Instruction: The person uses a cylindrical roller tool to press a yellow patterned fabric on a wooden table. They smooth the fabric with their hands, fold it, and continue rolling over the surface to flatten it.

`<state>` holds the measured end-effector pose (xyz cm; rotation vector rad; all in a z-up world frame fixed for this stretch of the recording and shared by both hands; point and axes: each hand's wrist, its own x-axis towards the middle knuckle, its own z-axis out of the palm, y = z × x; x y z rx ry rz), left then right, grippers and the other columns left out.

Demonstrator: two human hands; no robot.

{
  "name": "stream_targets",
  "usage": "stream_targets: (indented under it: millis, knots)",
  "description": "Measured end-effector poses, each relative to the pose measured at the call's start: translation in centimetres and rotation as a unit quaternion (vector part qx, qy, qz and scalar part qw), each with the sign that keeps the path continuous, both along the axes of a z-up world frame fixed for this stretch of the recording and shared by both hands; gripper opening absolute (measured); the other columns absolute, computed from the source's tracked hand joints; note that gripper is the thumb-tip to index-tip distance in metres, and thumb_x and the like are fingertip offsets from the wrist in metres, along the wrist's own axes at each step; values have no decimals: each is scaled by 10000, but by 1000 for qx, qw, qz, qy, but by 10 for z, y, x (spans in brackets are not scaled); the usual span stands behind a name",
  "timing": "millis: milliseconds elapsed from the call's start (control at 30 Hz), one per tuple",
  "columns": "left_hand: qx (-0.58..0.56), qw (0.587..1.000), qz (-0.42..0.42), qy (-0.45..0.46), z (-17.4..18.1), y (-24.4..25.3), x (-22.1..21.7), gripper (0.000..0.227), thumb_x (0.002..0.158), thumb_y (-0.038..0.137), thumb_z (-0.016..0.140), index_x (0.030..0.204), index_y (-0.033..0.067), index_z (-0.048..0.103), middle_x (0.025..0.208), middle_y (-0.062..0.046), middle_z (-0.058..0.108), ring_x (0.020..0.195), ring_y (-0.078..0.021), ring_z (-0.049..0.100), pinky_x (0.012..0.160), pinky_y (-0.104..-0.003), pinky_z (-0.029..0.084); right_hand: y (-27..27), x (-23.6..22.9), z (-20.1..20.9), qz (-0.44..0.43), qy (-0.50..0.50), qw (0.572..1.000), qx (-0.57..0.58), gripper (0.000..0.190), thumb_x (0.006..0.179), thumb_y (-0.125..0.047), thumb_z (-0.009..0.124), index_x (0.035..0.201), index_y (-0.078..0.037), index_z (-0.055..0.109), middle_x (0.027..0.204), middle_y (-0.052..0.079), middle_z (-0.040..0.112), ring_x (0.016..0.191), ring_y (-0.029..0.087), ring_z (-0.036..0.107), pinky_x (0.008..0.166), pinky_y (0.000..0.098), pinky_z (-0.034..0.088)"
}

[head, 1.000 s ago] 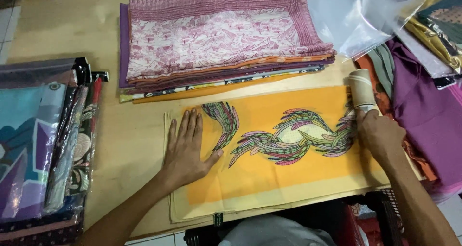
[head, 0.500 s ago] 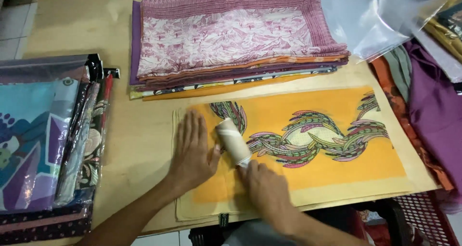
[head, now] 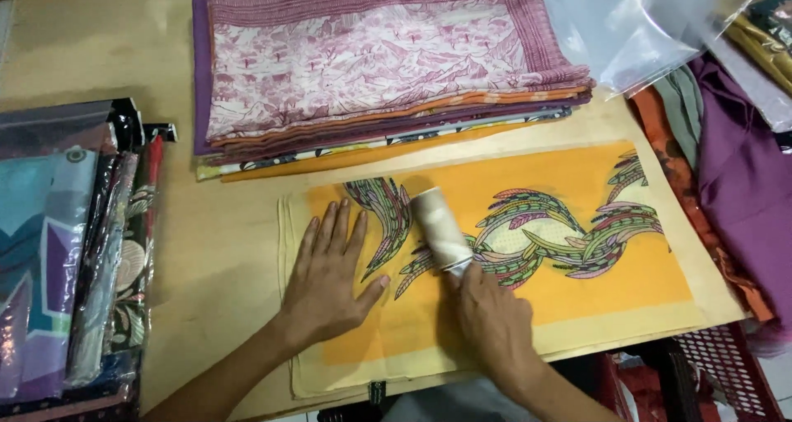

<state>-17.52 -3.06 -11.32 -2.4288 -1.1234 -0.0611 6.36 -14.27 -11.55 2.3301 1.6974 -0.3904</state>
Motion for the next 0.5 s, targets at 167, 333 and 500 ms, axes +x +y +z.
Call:
stream_targets:
  millis: [167,333,500]
  knots:
    - [-215,963,-36,-157,8,1,1,926,998,685,340,1664,83,112,1723,-183,63,1595,-309,25,1267,-461,-5,-5,51,-15,5,-114,989,98,453,1119,-557,358,967,-161,517,703,29,667,483,278,661,374,442,421]
    - [-220,962,-33,-156,7,1,2,937,992,690,350,1667,91,101,1726,-174,57,1596,-298,21,1269,-450,-12,6,99,13,-72,-115,989,53,506,1118,-581,335,990,-141,551,772,48,733,581,343,730,442,511,471]
    - [-69,997,-8,-33,2,2,1,1023,962,812,244,1684,112,52,1747,-153,3,1617,-277,-24,1301,-419,-38,19,134,49,-213,-42,973,-74,621,1154,-546,197,1134,-75,602,1115,191,792,905,458,785,734,576,555]
